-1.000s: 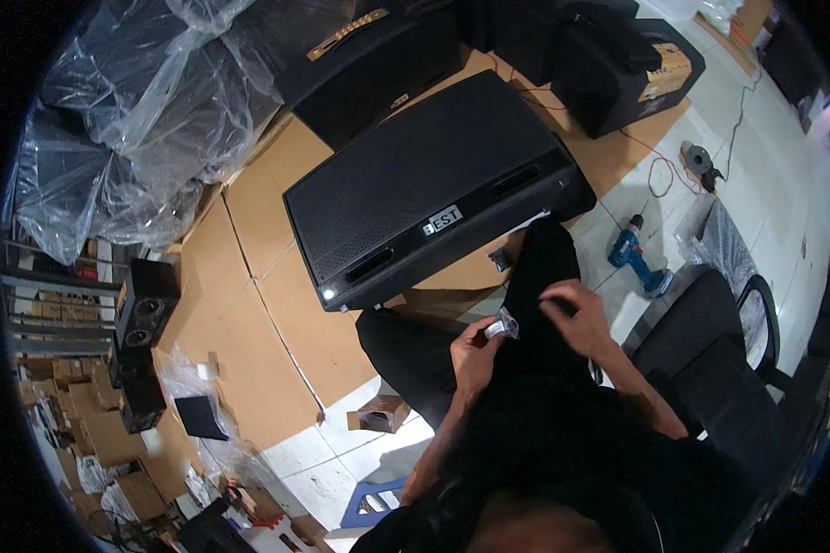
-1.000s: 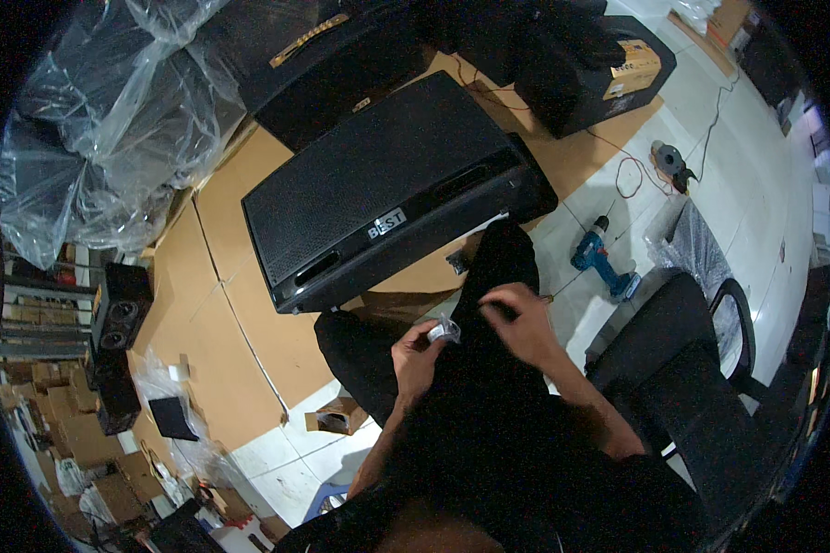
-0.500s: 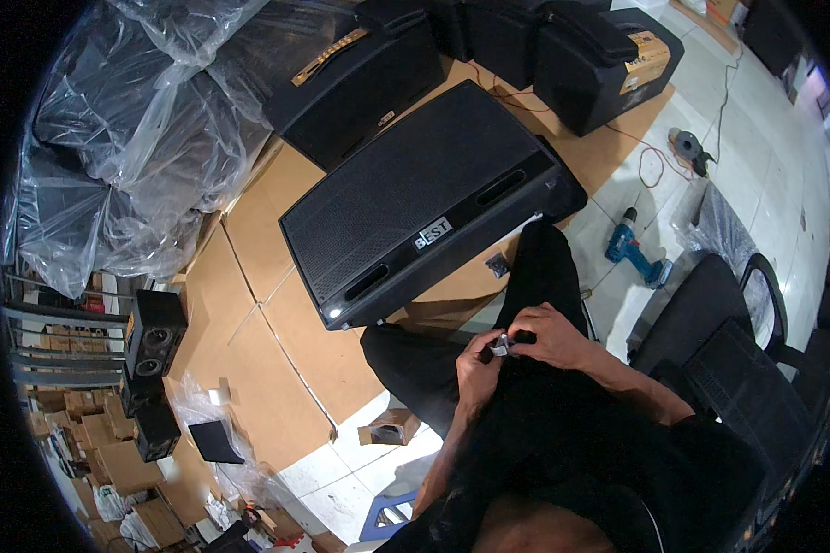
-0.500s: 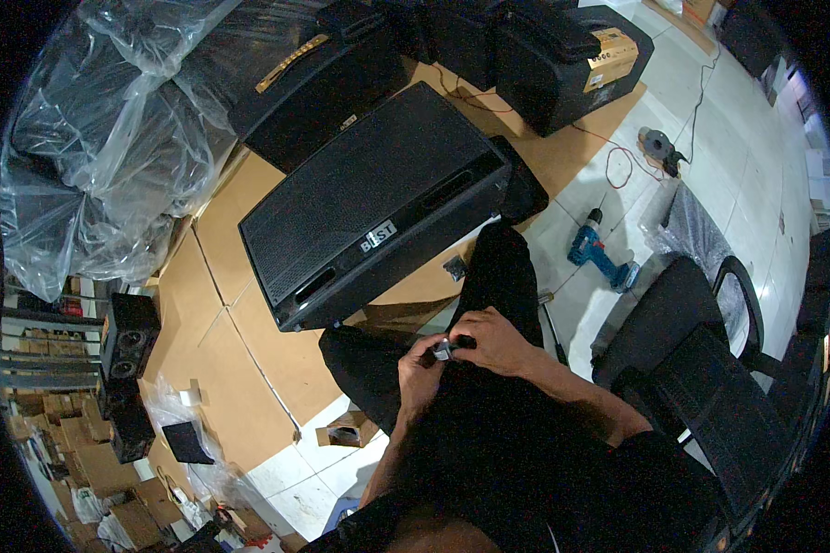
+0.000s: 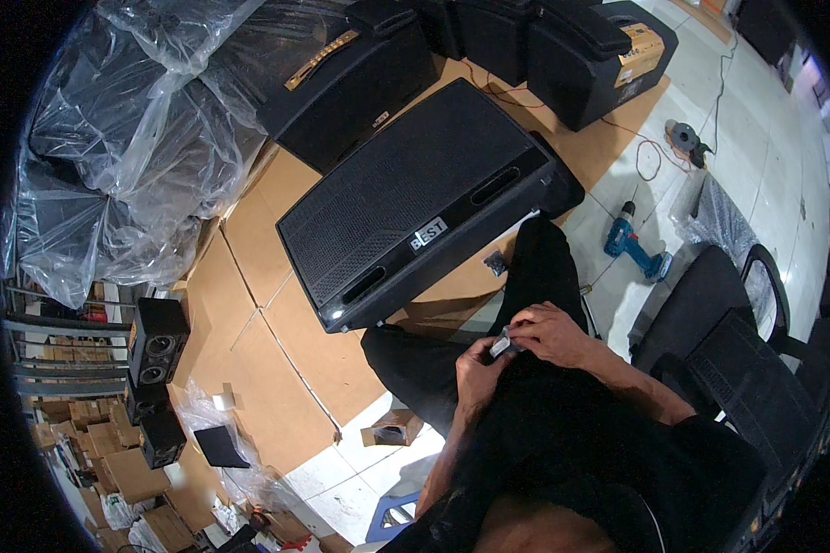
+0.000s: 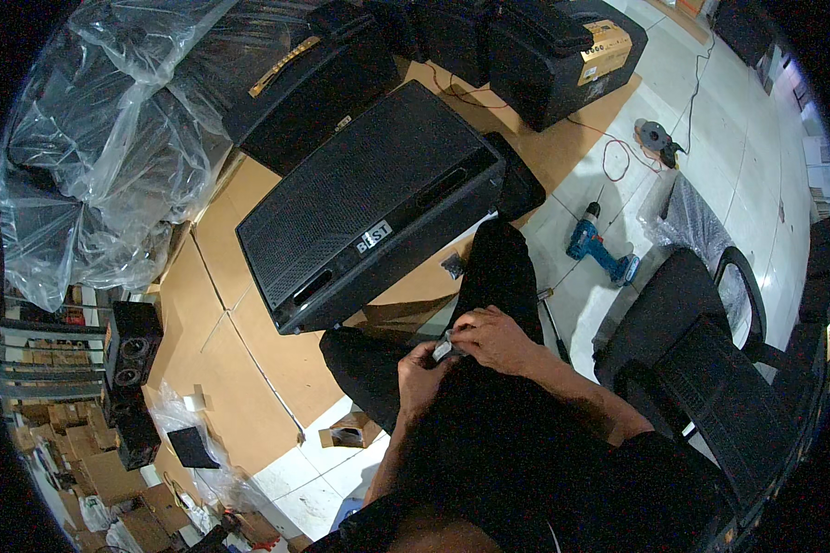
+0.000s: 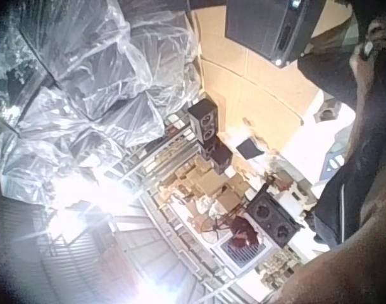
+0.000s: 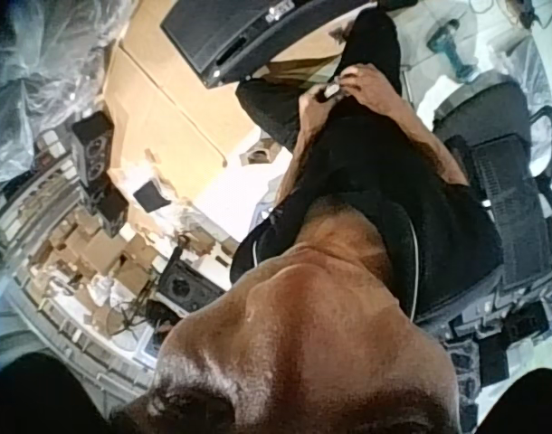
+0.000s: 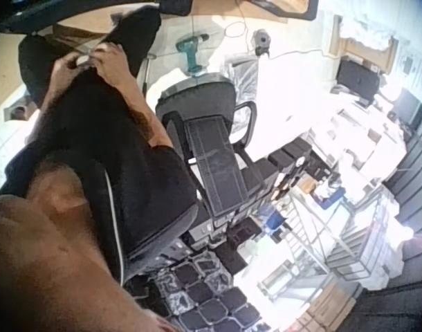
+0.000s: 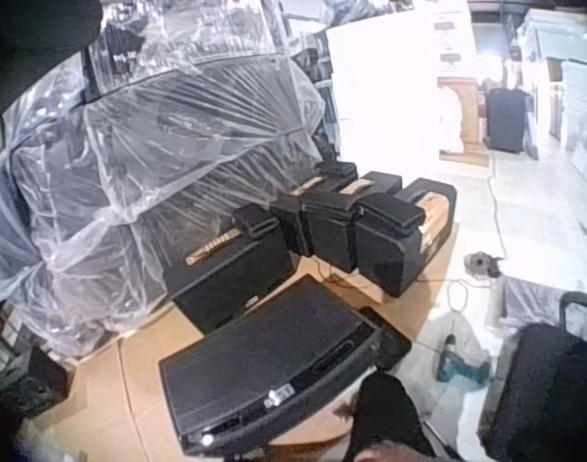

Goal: The person assembles a black speaker by hammering a corner piece into place, then moves the speaker aside. They unwrap a second speaker from bubble wrap and use a soldering iron to heat and remove a corner piece from its frame.

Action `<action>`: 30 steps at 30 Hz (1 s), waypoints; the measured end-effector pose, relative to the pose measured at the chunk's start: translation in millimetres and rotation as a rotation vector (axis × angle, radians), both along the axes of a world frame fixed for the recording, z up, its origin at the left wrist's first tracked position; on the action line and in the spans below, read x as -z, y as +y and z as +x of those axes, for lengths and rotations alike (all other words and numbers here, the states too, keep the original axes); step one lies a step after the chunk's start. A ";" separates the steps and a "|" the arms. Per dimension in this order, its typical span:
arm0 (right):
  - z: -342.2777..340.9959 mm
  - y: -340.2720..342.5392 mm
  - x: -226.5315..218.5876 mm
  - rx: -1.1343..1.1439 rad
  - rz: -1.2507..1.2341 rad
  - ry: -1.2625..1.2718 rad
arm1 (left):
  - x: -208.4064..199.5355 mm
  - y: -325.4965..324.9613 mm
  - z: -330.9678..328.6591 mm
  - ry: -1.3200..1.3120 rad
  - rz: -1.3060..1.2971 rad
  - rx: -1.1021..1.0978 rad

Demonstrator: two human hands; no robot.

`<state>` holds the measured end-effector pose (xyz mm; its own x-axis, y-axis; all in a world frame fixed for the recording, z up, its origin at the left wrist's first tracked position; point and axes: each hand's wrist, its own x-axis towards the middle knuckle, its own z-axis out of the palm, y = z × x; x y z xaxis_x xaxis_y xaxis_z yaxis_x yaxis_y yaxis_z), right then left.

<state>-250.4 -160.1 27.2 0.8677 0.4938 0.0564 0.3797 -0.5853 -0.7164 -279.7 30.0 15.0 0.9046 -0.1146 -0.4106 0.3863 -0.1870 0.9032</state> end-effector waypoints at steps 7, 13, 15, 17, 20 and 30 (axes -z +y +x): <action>4.1 -3.0 -10.1 -0.061 -0.018 0.064 | 6.2 -1.3 -0.2 -0.166 0.042 0.014; 0.1 -1.5 -3.3 -0.034 -0.036 0.186 | -6.0 -3.5 1.9 -0.065 0.127 0.030; 0.2 0.3 -5.7 -0.025 -0.005 0.217 | -2.4 -2.2 -0.1 -0.050 0.085 0.010; 0.8 2.6 -7.4 -0.001 0.049 0.249 | 8.3 0.4 -3.2 -0.062 0.019 -0.020; 1.1 0.5 -11.0 0.031 0.038 0.254 | 2.4 -1.0 -0.4 -0.038 0.084 0.035; 5.1 2.9 -8.2 0.039 0.065 0.255 | -0.7 0.2 1.3 -0.024 -0.074 -0.007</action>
